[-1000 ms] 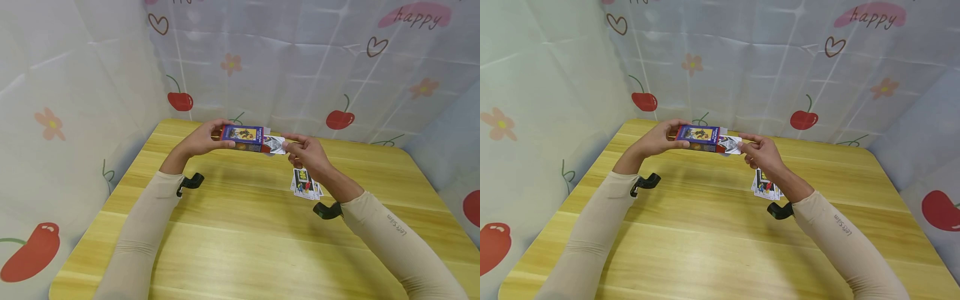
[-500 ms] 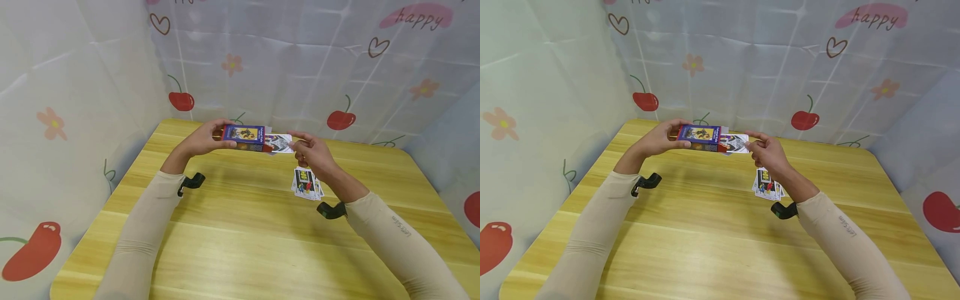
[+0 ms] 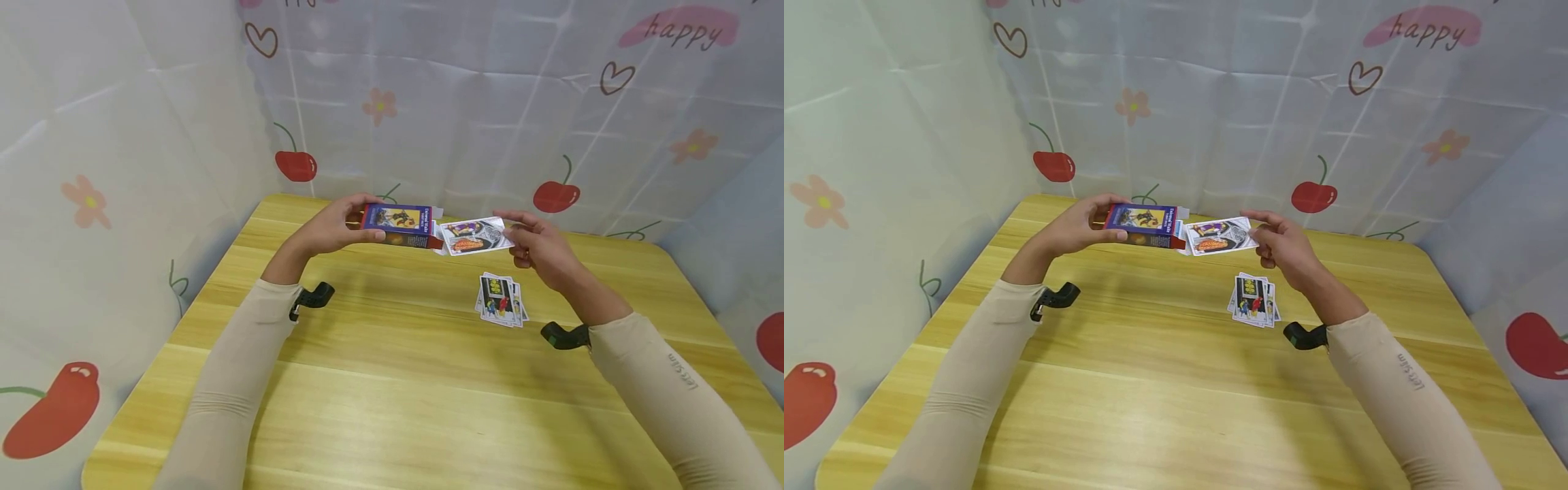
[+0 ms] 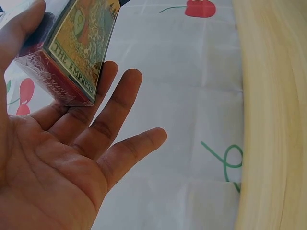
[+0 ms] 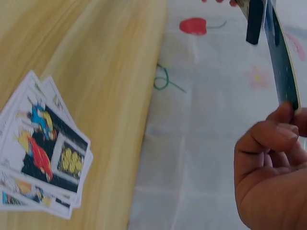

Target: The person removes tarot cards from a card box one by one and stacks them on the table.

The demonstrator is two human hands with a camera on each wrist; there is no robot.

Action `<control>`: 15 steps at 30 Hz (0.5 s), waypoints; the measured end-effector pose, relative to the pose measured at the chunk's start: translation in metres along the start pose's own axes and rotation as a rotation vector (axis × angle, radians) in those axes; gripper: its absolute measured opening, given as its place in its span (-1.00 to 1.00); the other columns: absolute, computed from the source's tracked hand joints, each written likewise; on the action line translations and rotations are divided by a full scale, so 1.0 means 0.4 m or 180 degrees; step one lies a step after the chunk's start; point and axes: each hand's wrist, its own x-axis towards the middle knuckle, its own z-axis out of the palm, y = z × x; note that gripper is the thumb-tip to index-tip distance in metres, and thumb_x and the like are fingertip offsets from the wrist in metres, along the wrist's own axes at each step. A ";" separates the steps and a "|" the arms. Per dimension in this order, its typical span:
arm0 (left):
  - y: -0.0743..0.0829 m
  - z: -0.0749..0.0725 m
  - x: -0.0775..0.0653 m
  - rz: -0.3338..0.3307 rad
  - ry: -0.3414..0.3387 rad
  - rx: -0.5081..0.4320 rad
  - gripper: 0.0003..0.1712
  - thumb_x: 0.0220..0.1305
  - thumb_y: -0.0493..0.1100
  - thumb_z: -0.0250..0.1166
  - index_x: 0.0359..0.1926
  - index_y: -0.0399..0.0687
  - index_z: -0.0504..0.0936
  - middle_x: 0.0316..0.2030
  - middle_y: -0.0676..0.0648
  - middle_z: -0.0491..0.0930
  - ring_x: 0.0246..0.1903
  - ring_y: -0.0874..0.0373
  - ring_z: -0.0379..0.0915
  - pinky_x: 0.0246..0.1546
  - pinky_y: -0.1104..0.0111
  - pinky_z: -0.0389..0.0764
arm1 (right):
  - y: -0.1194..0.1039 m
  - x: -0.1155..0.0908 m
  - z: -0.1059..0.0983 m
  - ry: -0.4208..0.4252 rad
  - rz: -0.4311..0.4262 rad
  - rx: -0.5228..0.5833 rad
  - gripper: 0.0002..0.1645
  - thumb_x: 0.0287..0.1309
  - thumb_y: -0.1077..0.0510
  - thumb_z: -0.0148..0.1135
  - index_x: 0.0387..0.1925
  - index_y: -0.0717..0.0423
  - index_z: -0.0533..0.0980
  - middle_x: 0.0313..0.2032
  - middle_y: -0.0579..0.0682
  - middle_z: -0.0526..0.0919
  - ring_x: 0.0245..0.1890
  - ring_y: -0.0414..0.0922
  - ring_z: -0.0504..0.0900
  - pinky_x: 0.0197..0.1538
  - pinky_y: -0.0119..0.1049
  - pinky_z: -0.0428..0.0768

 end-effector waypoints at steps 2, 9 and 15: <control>0.000 -0.001 0.000 0.0004 0.0001 0.0006 -0.30 0.20 -0.07 0.42 0.32 -0.02 0.37 0.09 -0.14 0.53 0.06 0.01 0.49 0.19 0.12 0.54 | -0.002 0.003 -0.016 -0.0029 0.0042 -0.0095 -0.54 0.47 0.05 -0.01 0.34 -0.05 0.37 -0.39 -0.18 0.47 -0.59 -0.18 0.14 -0.38 -0.13 -0.01; 0.000 0.001 -0.001 -0.0001 -0.0003 0.0000 -0.31 0.20 -0.07 0.42 0.31 -0.02 0.38 0.09 -0.13 0.53 0.06 0.01 0.50 0.19 0.11 0.54 | -0.010 0.018 -0.073 -0.0417 -0.0013 -0.0378 -0.59 0.46 0.08 0.02 0.27 -0.11 0.44 -0.29 -0.18 0.58 -0.58 -0.08 0.09 -0.42 -0.11 0.00; 0.003 0.001 -0.002 -0.0010 -0.0022 0.0022 -0.29 0.20 -0.06 0.42 0.33 -0.03 0.37 0.09 -0.14 0.53 0.05 0.01 0.50 0.17 0.11 0.55 | -0.013 0.034 -0.117 -0.0818 -0.0093 -0.0747 -0.56 0.46 0.14 0.01 0.31 0.06 0.41 -0.33 -0.17 0.54 -0.59 -0.03 0.05 -0.47 -0.12 0.03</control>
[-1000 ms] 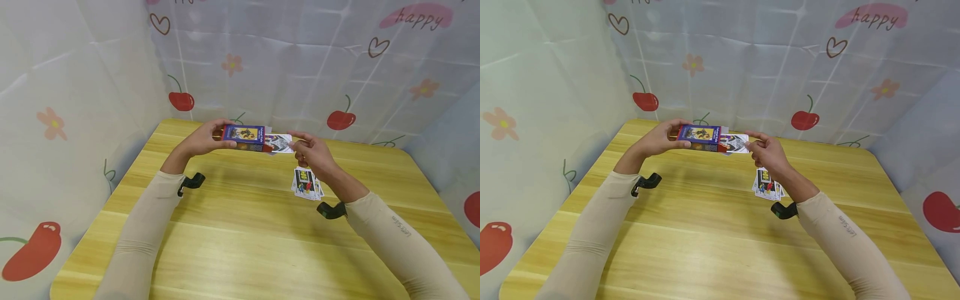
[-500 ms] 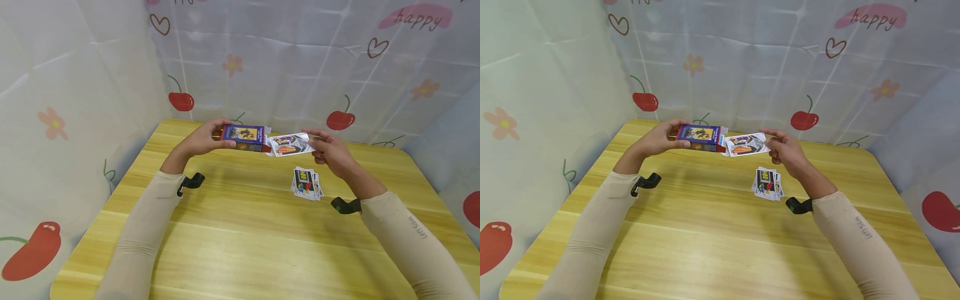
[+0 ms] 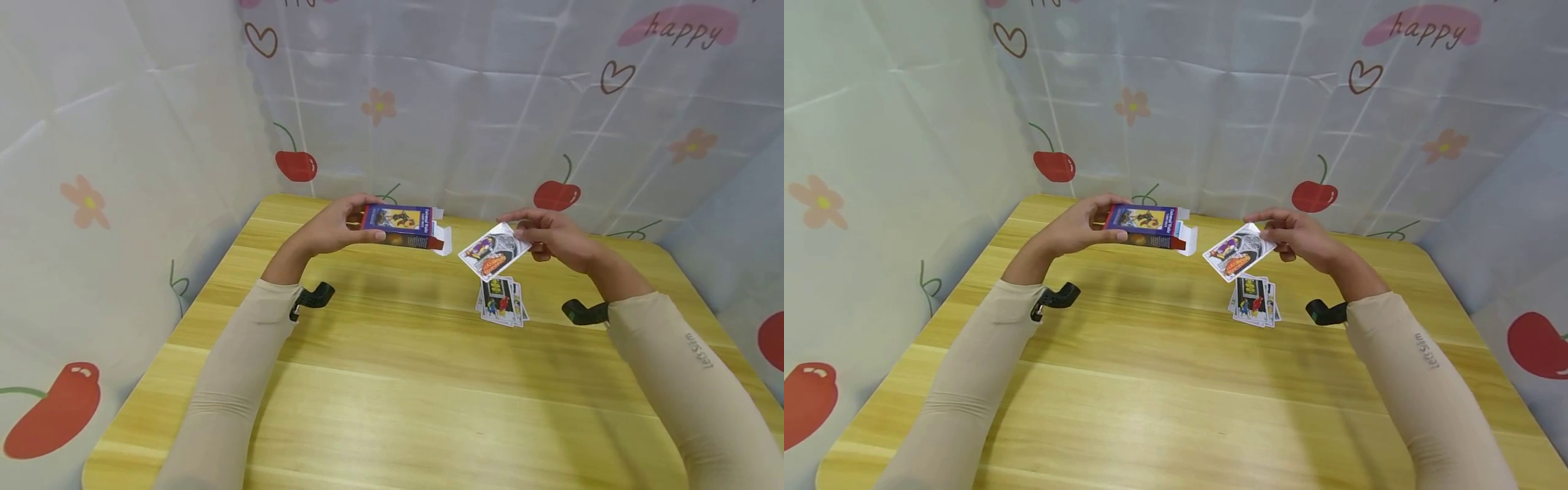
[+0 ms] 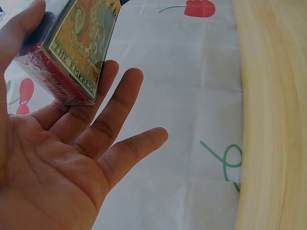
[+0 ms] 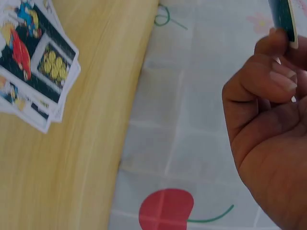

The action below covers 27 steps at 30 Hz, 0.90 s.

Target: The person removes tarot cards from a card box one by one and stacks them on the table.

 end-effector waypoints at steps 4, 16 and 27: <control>-0.002 -0.001 0.003 -0.0004 -0.0012 0.0020 -0.28 0.20 -0.05 0.42 0.33 -0.03 0.36 0.09 -0.14 0.53 0.05 0.01 0.51 0.16 0.12 0.56 | 0.003 0.003 -0.027 -0.0239 -0.0017 -0.0306 -0.55 0.46 0.17 0.02 0.31 0.13 0.41 -0.35 -0.12 0.49 -0.59 0.03 0.08 -0.52 -0.12 0.08; -0.004 0.001 0.005 -0.0043 -0.0004 0.0000 -0.29 0.22 -0.09 0.41 0.34 -0.05 0.36 0.11 -0.16 0.52 0.06 -0.01 0.50 0.20 0.10 0.53 | 0.023 0.043 -0.040 -0.0607 0.0558 -0.1031 -0.53 0.43 0.15 0.06 0.31 0.13 0.44 -0.20 0.01 0.50 -0.52 -0.10 0.26 -0.42 -0.30 0.38; -0.006 -0.001 0.005 -0.0051 0.0019 0.0045 -0.28 0.21 -0.06 0.41 0.34 -0.04 0.35 0.10 -0.15 0.53 0.06 0.01 0.50 0.17 0.13 0.54 | 0.069 0.069 -0.021 -0.0734 0.0647 -0.1271 -0.56 0.46 0.17 0.00 0.29 0.07 0.47 -0.42 -0.05 0.35 -0.58 -0.16 0.26 -0.43 -0.32 0.41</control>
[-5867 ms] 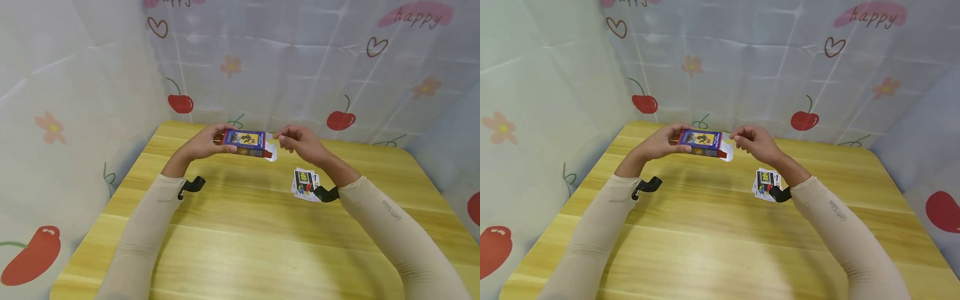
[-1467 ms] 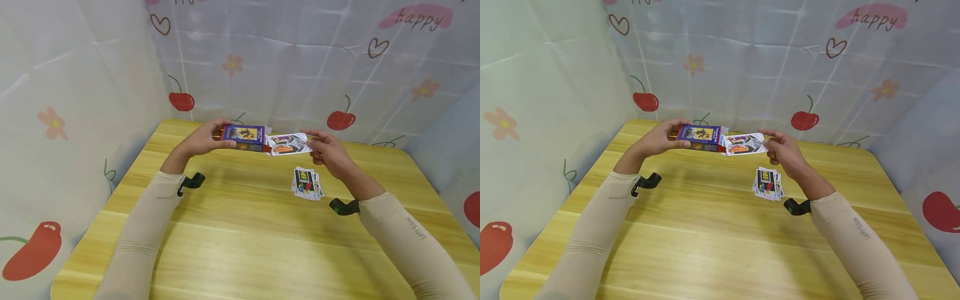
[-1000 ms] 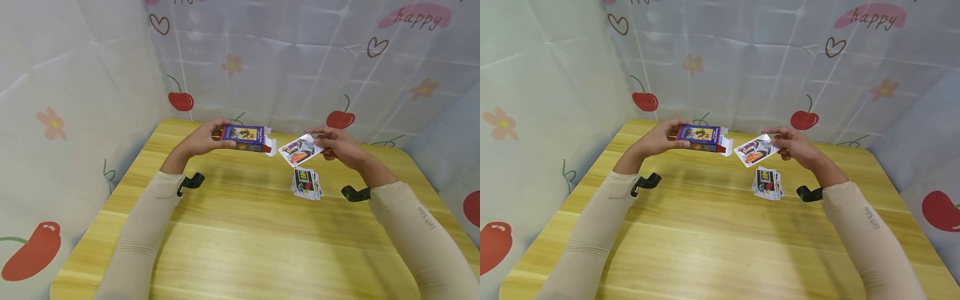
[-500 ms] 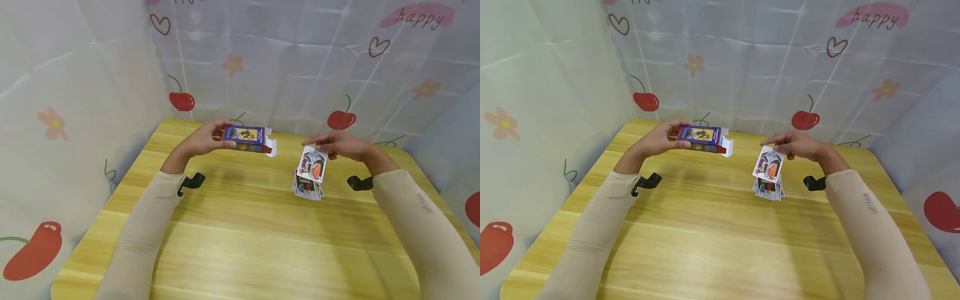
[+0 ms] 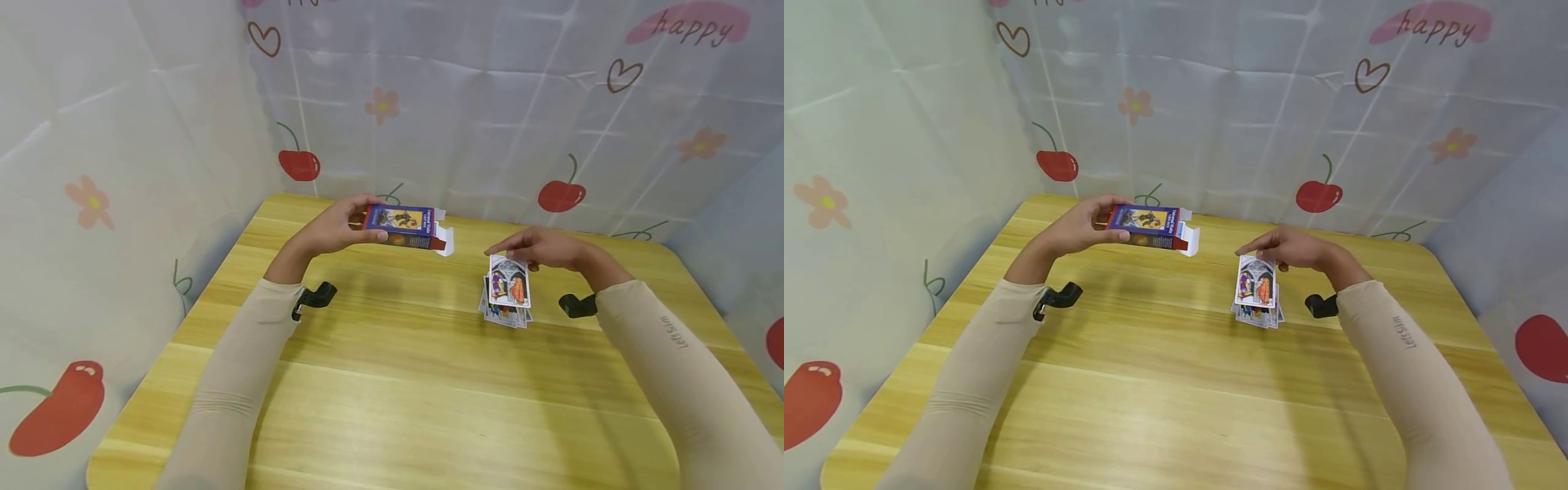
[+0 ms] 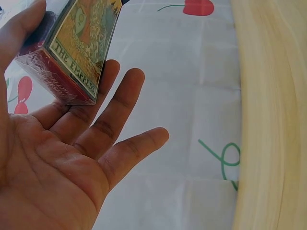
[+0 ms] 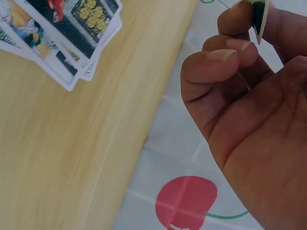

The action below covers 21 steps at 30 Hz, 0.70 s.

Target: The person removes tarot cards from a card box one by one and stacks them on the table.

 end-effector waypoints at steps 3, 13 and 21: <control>0.002 0.001 0.000 0.0008 -0.0001 0.0004 -0.28 0.21 -0.06 0.41 0.34 -0.04 0.36 0.10 -0.16 0.54 0.06 0.01 0.50 0.17 0.13 0.54 | 0.017 0.006 0.008 0.0094 0.0017 -0.0096 -0.57 0.46 0.18 -0.01 0.28 0.09 0.48 -0.49 -0.08 0.28 -0.64 -0.18 0.18 -0.47 -0.30 0.36; -0.002 0.006 0.002 -0.0003 0.0004 0.0024 -0.27 0.20 -0.08 0.41 0.35 -0.06 0.35 0.11 -0.18 0.53 0.06 -0.01 0.49 0.19 0.10 0.53 | 0.085 0.022 0.048 0.0440 -0.0022 -0.0447 -0.58 0.44 0.28 -0.05 0.20 0.06 0.56 -0.30 0.04 0.59 -0.75 -0.26 0.11 -0.60 -0.38 0.25; -0.007 0.006 0.005 -0.0015 0.0010 0.0016 -0.28 0.20 -0.06 0.41 0.34 -0.04 0.36 0.11 -0.16 0.52 0.06 -0.01 0.49 0.18 0.10 0.53 | 0.110 0.038 0.078 0.0593 -0.0131 -0.0624 -0.58 0.43 0.29 -0.04 0.18 0.04 0.58 0.10 0.21 0.62 -0.69 -0.27 0.08 -0.54 -0.37 0.23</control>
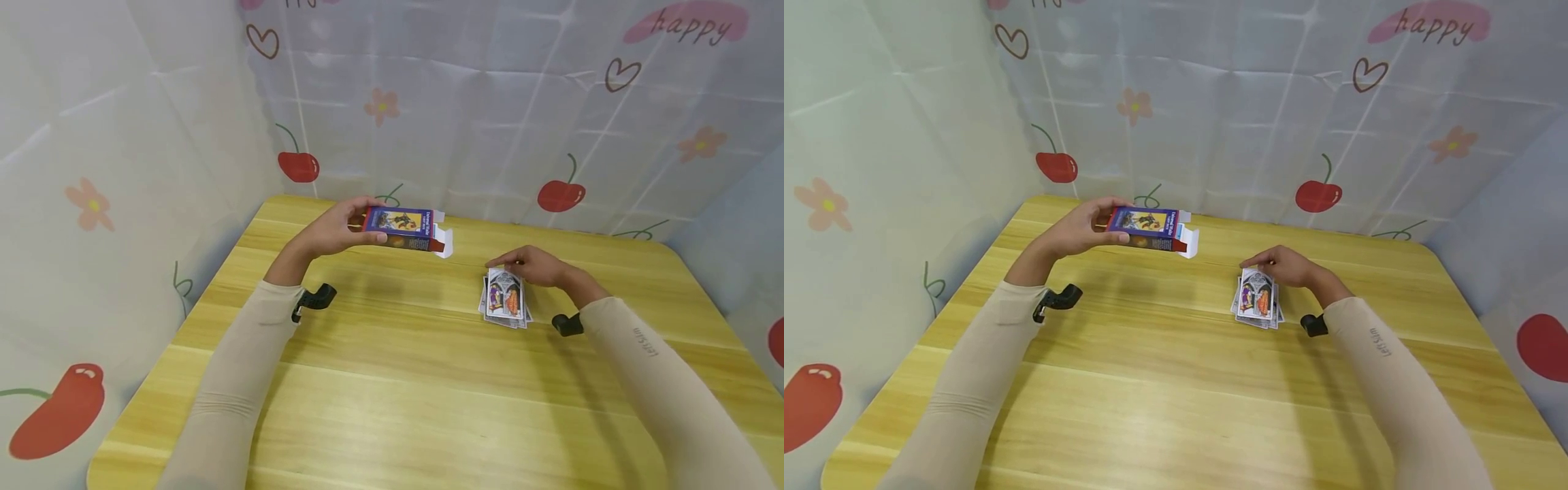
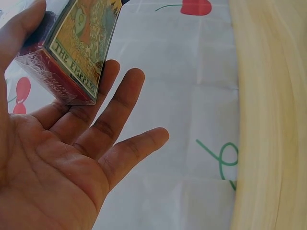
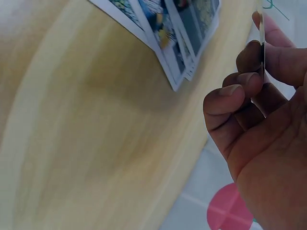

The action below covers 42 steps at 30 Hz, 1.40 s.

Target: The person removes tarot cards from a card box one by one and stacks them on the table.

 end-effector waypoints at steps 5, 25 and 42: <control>0.000 0.001 -0.001 0.0004 -0.0025 -0.0054 -0.27 0.20 -0.05 0.42 0.35 -0.04 0.35 0.11 -0.16 0.52 0.06 0.00 0.49 0.18 0.12 0.54 | 0.009 0.006 0.026 0.0112 -0.0109 -0.0189 -0.57 0.40 0.34 -0.04 0.15 0.07 0.60 0.13 0.26 0.61 -0.66 -0.25 0.04 -0.51 -0.36 0.20; -0.001 -0.001 0.000 -0.0031 -0.0015 -0.0004 -0.28 0.21 -0.08 0.41 0.34 -0.03 0.35 0.10 -0.15 0.52 0.07 0.00 0.48 0.20 0.12 0.52 | 0.008 0.013 0.045 0.0247 -0.0115 -0.0543 -0.54 0.34 0.32 0.04 0.25 0.16 0.50 -0.29 0.07 0.61 -0.55 -0.17 0.29 -0.43 -0.30 0.33; 0.008 0.004 -0.001 -0.0042 -0.0035 -0.0022 -0.29 0.22 -0.09 0.40 0.35 -0.03 0.35 0.12 -0.17 0.51 0.08 -0.01 0.48 0.19 0.10 0.53 | -0.175 -0.001 -0.004 0.1353 -0.0498 0.0326 -0.64 0.48 0.11 0.00 0.19 0.06 0.52 -0.18 0.04 0.61 -0.26 -0.10 0.53 -0.30 -0.33 0.49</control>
